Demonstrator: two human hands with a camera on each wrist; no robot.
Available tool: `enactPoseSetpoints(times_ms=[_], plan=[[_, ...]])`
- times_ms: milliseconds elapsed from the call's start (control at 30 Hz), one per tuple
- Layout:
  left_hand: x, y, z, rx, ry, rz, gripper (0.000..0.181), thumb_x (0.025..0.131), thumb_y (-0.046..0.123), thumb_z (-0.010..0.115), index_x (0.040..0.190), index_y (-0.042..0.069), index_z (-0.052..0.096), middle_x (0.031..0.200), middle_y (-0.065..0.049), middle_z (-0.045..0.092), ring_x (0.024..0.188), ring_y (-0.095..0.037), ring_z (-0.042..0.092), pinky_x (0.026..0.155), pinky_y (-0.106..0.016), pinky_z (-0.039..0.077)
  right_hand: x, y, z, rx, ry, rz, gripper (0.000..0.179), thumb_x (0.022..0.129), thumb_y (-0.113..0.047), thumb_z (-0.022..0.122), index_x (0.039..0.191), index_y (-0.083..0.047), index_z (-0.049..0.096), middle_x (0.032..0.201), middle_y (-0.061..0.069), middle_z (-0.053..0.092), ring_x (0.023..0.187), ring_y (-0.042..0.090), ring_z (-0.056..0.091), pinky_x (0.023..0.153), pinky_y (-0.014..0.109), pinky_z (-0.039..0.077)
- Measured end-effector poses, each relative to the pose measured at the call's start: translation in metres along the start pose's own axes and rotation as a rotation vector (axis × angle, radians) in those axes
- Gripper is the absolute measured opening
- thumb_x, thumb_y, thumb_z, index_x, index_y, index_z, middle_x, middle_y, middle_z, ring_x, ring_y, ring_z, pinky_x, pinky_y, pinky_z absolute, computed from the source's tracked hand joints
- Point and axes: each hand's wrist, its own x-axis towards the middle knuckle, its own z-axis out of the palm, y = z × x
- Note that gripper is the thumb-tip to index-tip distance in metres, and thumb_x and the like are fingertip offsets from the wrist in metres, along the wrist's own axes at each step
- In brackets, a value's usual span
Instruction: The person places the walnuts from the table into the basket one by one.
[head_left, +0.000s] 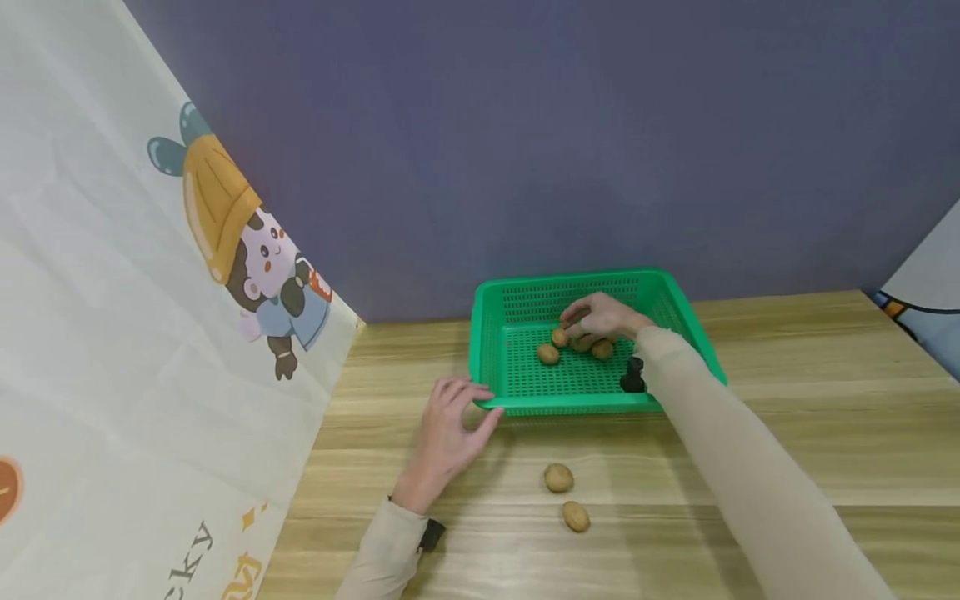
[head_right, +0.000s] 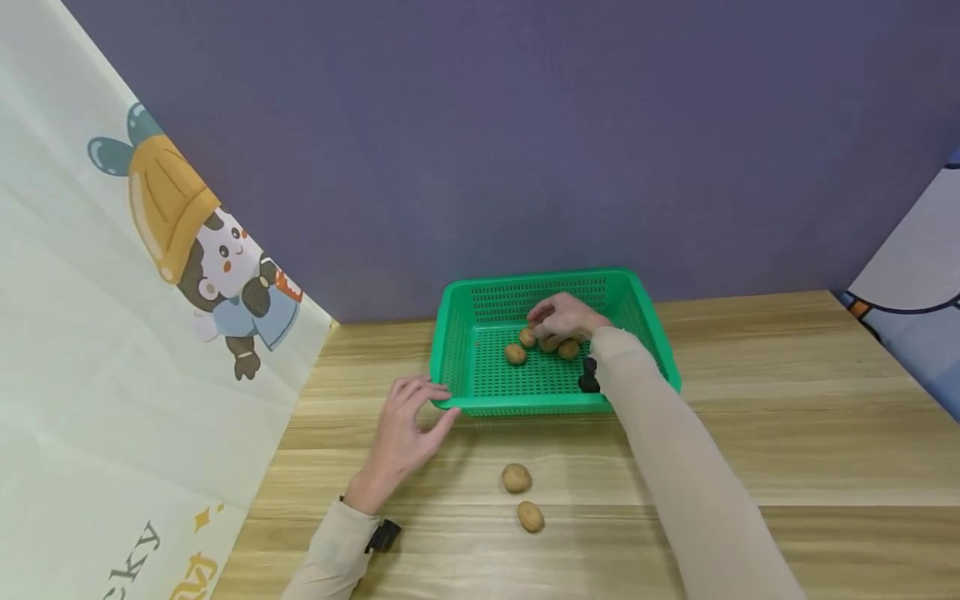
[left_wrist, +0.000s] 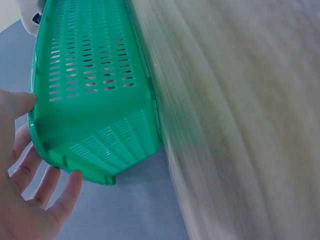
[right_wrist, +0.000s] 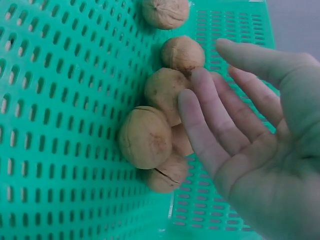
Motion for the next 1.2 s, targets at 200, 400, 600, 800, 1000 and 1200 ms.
enactPoseSetpoints(times_ms=[200,400,600,800,1000,1200], plan=[[0.001,-0.001,0.001,0.005,0.007,0.008,0.023,0.09,0.024,0.086,0.106,0.009,0.078,0.114,-0.006,0.078,0.117,-0.029,0.064,0.104,-0.048,0.056,-0.014,-0.025,-0.017,-0.036,0.019,-0.063,0.046,0.105,-0.022,0.068,0.146,-0.003,0.06,0.147,0.022,0.063,0.129,0.038,0.061,0.111,0.059,0.051],[0.002,-0.002,-0.001,0.011,0.02,0.006,0.024,0.088,0.024,0.086,0.105,0.01,0.077,0.113,-0.007,0.078,0.117,-0.03,0.064,0.105,-0.049,0.056,-0.044,-0.051,-0.028,-0.005,0.01,-0.14,0.048,0.104,-0.031,0.07,0.146,-0.01,0.061,0.147,0.018,0.064,0.126,0.034,0.066,0.102,0.055,0.059],[0.003,-0.003,-0.002,0.014,0.021,0.011,0.023,0.088,0.024,0.086,0.104,0.01,0.077,0.112,-0.007,0.078,0.116,-0.029,0.065,0.105,-0.048,0.056,-0.084,-0.054,-0.01,0.037,-0.003,-0.235,0.038,0.104,-0.029,0.071,0.138,-0.013,0.068,0.137,0.012,0.071,0.121,0.024,0.07,0.101,0.048,0.06],[0.002,-0.003,0.0,0.016,0.023,0.017,0.023,0.088,0.024,0.086,0.103,0.01,0.077,0.112,-0.006,0.078,0.115,-0.029,0.065,0.104,-0.048,0.056,-0.123,-0.043,0.026,0.055,-0.025,-0.321,0.028,0.102,-0.022,0.074,0.129,-0.013,0.072,0.127,0.009,0.074,0.106,0.02,0.074,0.09,0.032,0.063],[0.001,-0.002,0.001,0.017,0.029,0.025,0.024,0.087,0.024,0.087,0.104,0.01,0.077,0.111,-0.007,0.078,0.114,-0.029,0.065,0.104,-0.048,0.057,-0.153,-0.019,0.074,0.145,-0.118,-0.348,0.027,0.1,-0.018,0.076,0.124,-0.009,0.072,0.117,0.015,0.074,0.096,0.012,0.074,0.085,0.029,0.065],[0.0,-0.002,0.0,0.027,0.028,0.026,0.024,0.086,0.024,0.087,0.104,0.011,0.077,0.111,-0.007,0.078,0.114,-0.029,0.065,0.104,-0.048,0.057,-0.162,0.013,0.114,0.262,-0.205,-0.357,0.029,0.098,-0.011,0.075,0.125,-0.001,0.071,0.105,0.019,0.076,0.089,0.013,0.075,0.076,0.029,0.066]])
